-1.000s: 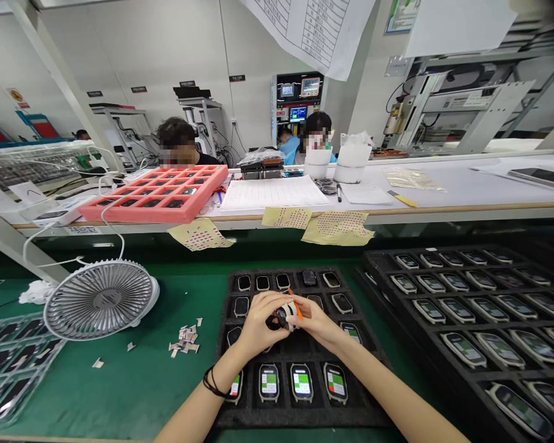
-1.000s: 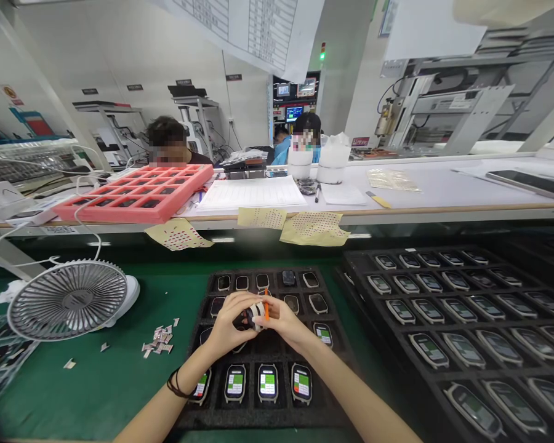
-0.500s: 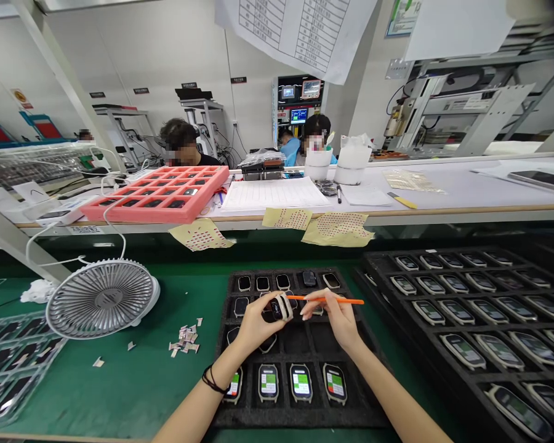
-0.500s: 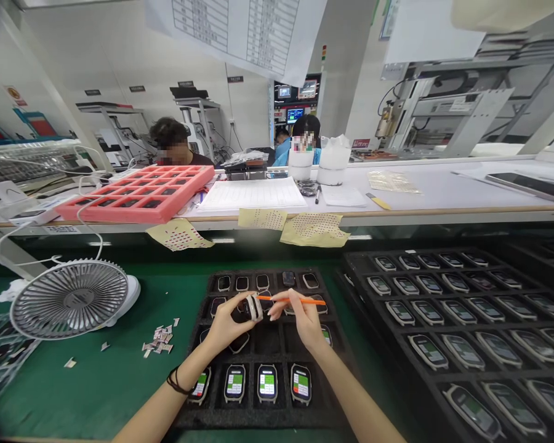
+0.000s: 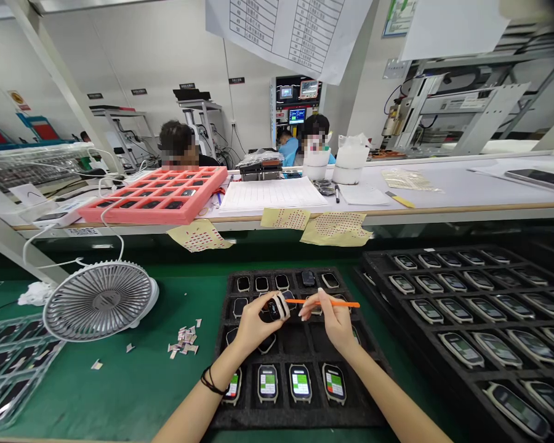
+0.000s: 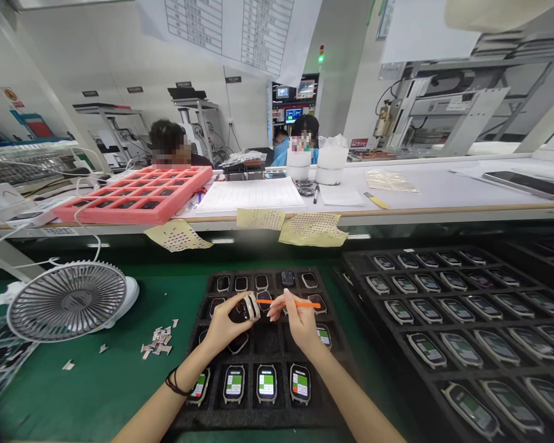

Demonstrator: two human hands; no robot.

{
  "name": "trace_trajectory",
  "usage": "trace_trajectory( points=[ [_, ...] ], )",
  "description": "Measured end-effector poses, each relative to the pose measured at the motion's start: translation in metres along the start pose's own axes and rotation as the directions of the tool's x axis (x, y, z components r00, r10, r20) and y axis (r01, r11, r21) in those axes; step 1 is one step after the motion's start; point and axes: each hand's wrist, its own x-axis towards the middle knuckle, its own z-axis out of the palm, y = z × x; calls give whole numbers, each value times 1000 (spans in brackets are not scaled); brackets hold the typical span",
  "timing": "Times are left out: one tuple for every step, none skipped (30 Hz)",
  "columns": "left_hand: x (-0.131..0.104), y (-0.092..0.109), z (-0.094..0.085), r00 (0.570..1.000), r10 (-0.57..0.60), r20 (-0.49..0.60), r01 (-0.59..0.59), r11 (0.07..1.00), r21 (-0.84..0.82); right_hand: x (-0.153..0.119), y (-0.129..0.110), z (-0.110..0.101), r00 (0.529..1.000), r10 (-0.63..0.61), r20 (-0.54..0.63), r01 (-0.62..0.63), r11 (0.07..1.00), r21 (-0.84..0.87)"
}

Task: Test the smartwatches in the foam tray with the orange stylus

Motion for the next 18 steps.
trace_trajectory(
  points=[
    [0,-1,0,1000,6,-3,-6,1000,3,0,1,0,1000,-4,3,4,1000,-9],
    [0,-1,0,1000,11,-3,-11,1000,6,0,2,0,1000,-5,4,5,1000,-12],
    [0,-1,1,1000,13,0,-13,1000,8,1,2,0,1000,-4,2,4,1000,-9],
    [0,-1,0,1000,12,5,-12,1000,8,1,2,0,1000,-4,-5,4,1000,-1],
    [0,1,0,1000,8,11,-8,1000,5,1,2,0,1000,-3,-11,3,1000,6],
    [1,2,0,1000,3,15,-3,1000,0,1,1,0,1000,0,-16,0,1000,12],
    [1,4,0,1000,-3,18,3,1000,-6,1,0,0,1000,2,-16,-2,1000,16],
    [2,6,-1,1000,-8,20,8,1000,-11,1,-1,0,1000,4,-11,-4,1000,20],
    [2,7,-1,1000,-11,21,11,1000,-15,1,-3,1,1000,6,-1,-6,1000,26],
    [2,9,-1,1000,-11,23,12,1000,-18,1,-4,2,1000,7,13,-7,999,33],
    [2,9,-2,1000,-10,24,11,1000,-19,0,-5,3,1000,7,28,-8,999,41],
    [2,10,-2,1000,-10,27,10,1000,-19,0,-5,4,999,5,43,-7,999,48],
    [2,10,-2,1000,-9,30,10,1000,-19,-1,-6,5,999,4,55,-7,999,53],
    [2,9,-2,999,-9,32,9,1000,-19,-1,-6,6,998,2,63,-6,998,56],
    [2,9,-2,999,-9,34,9,1000,-19,-1,-6,6,998,0,68,-4,998,60],
    [1,9,-1,999,-9,36,9,1000,-18,-1,-5,7,998,-1,66,-3,998,66],
    [1,8,-1,999,-10,39,10,1000,-16,-1,-5,6,998,-2,60,-2,997,73],
    [1,8,-1,999,-12,42,12,1000,-13,-1,-4,6,999,-3,50,-1,997,79]
  ],
)
